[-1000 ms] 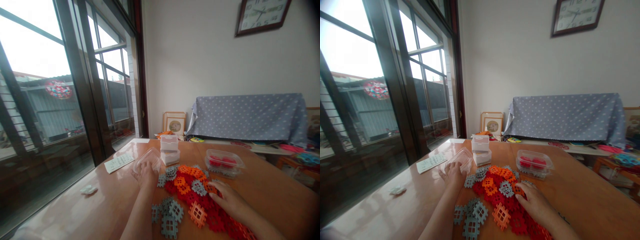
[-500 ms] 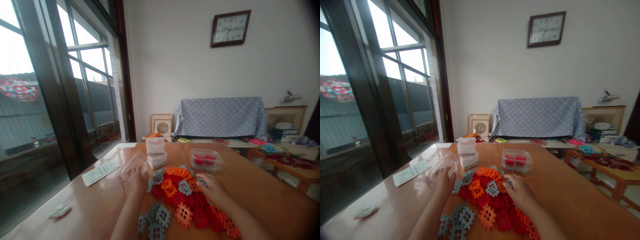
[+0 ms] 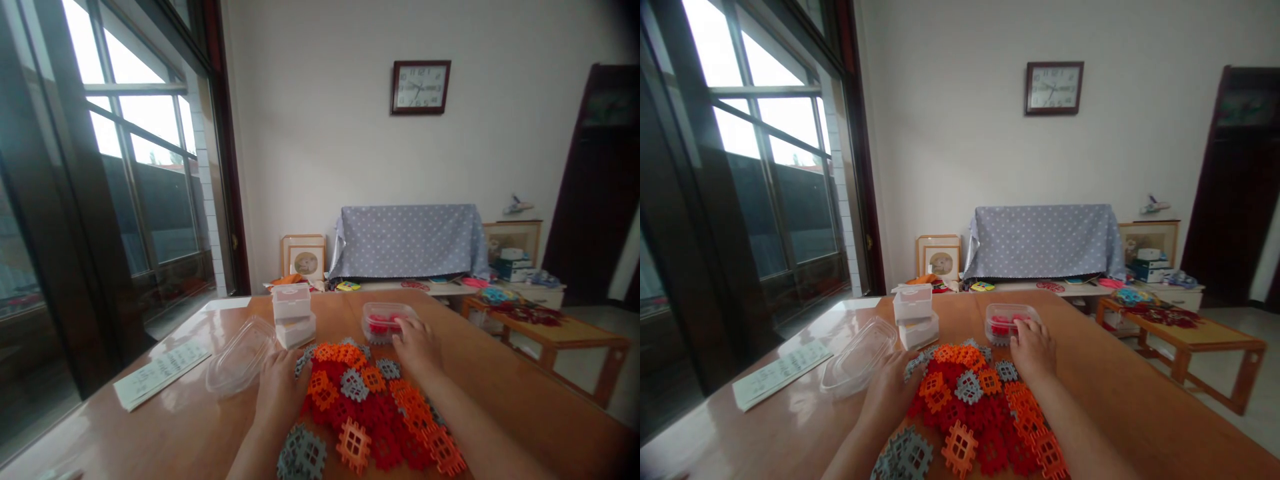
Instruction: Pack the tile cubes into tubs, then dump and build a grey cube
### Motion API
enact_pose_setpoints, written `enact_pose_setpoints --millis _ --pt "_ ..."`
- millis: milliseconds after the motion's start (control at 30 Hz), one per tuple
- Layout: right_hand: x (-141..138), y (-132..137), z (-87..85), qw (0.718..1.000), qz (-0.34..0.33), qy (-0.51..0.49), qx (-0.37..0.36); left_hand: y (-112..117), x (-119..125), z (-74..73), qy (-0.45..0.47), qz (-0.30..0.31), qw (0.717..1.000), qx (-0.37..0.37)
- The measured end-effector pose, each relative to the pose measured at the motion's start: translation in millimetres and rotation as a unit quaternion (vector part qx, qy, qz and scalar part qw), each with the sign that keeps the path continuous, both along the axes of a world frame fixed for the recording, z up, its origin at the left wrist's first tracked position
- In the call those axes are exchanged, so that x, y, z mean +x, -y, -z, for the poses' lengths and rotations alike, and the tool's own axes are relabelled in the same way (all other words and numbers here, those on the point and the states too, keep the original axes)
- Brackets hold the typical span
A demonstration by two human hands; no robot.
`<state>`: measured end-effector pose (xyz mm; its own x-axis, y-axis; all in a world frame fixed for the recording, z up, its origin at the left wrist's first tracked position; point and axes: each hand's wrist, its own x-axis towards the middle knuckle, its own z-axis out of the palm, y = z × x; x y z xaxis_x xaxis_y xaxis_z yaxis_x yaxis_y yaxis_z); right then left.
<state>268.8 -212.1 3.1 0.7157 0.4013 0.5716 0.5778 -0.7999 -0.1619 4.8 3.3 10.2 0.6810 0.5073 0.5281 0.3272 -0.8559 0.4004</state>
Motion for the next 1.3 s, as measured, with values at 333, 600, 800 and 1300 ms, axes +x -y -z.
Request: enact_pose_setpoints --millis 333,600,800,1300 --pt "18 -9 7.5 0.999 0.004 0.034 -0.020 -1 6 7.9 0.028 0.042 0.998 -0.029" --pt "21 -7 7.8 0.998 -0.027 0.051 -0.023 -1 8 13.9 0.027 0.065 0.997 -0.041" --pt "18 -3 -1.0 0.997 -0.044 0.059 -0.019 3 9 10.5 0.028 0.074 0.995 -0.060" --pt "-84 -8 -30.6 0.953 -0.290 0.024 0.078 16 16 18.7 0.148 0.176 0.912 -0.341"
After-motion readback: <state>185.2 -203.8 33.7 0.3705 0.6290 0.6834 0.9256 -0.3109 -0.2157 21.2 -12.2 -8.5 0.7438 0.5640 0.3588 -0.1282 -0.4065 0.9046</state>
